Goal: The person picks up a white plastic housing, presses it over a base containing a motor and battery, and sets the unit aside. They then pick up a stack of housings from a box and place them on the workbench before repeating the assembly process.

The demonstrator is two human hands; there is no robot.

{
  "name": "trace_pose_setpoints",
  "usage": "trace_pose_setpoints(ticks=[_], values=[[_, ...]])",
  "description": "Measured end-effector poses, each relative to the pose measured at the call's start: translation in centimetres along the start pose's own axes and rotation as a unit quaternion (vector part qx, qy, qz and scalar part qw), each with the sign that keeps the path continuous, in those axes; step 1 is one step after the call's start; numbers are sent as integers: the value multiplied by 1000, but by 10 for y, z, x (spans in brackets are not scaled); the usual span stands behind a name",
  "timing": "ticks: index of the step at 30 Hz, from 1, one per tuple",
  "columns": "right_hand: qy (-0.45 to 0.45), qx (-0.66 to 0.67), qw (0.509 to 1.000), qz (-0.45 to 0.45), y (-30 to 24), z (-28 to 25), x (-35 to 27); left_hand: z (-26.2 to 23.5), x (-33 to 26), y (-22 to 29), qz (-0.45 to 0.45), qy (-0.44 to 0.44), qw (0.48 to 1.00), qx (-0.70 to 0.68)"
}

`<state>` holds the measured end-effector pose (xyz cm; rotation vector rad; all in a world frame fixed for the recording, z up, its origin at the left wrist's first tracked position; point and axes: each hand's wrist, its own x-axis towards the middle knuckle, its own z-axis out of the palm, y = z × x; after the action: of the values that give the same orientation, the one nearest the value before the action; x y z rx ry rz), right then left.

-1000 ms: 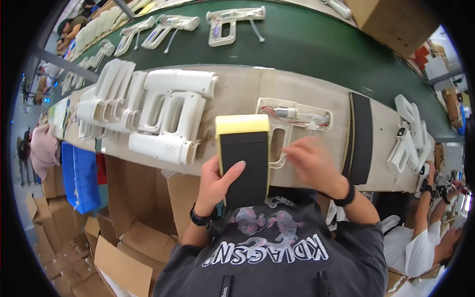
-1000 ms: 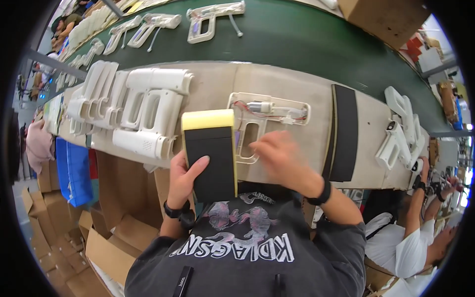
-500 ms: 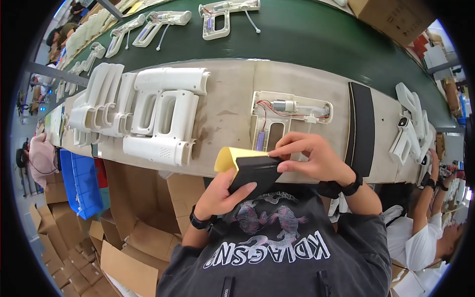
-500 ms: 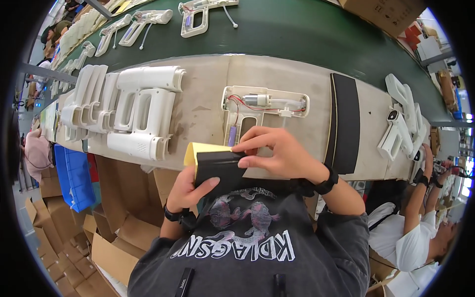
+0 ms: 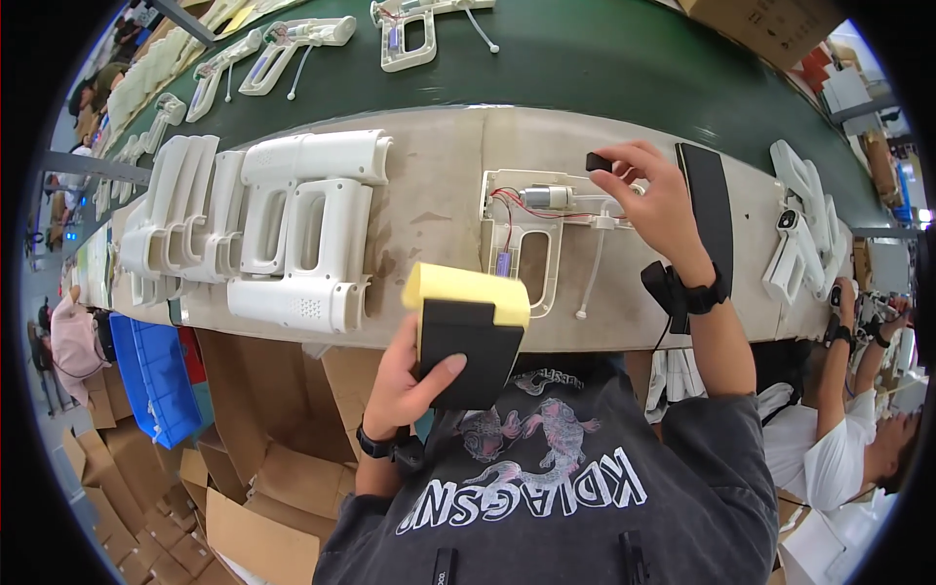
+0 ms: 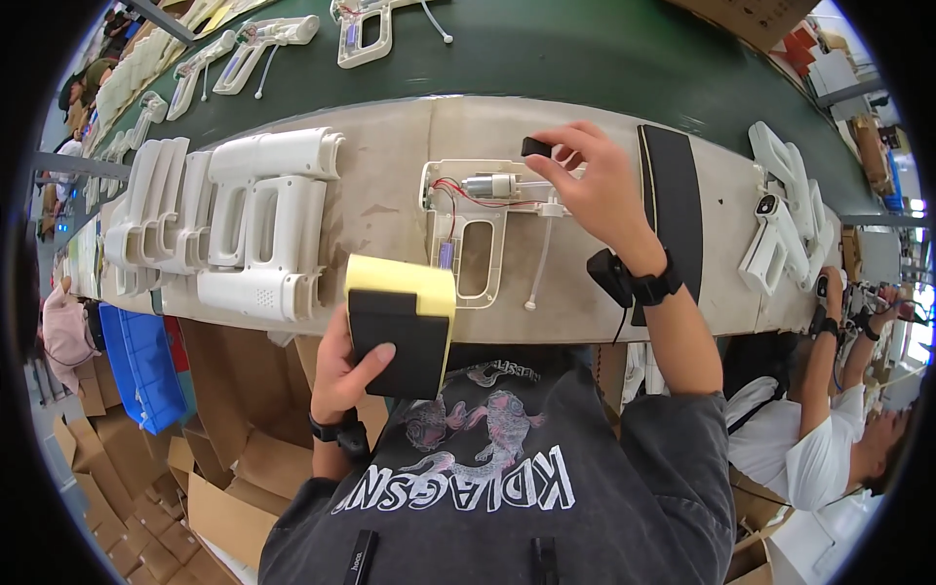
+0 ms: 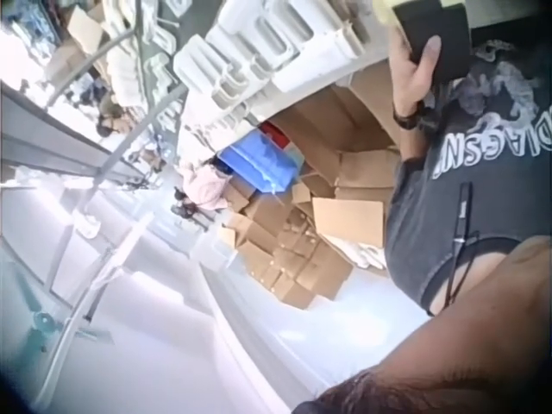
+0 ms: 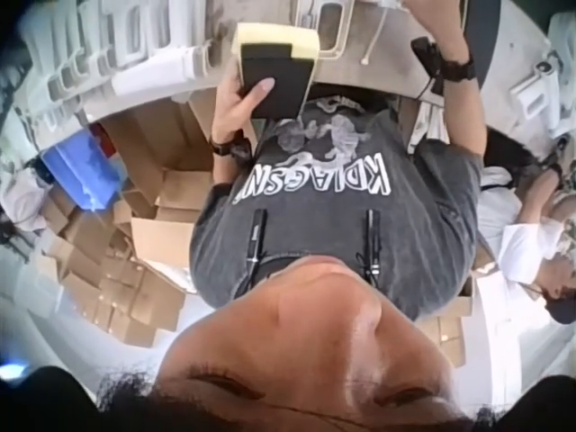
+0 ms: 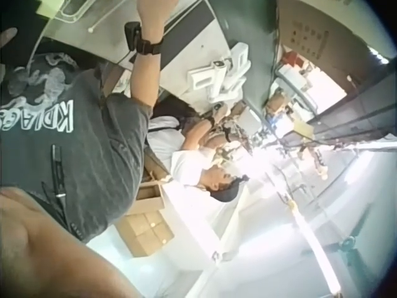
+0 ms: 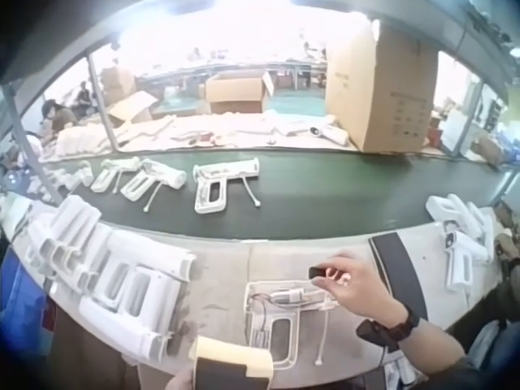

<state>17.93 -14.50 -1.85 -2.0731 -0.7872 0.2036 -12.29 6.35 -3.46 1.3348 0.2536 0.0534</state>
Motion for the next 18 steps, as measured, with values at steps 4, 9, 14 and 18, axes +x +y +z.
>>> trace_pose_setpoints(ticks=[4,9,14,18], values=[[-26,-23,996,-84,5,15,1,9,24,5,66,112,991,-15],[-32,-62,991,-114,20,28,-2,12,52,25,114,161,980,27],[-40,-51,990,-128,12,40,-3,13,55,26,108,167,980,0],[-25,-86,984,-153,11,44,-4,19,50,20,92,169,981,-6]])
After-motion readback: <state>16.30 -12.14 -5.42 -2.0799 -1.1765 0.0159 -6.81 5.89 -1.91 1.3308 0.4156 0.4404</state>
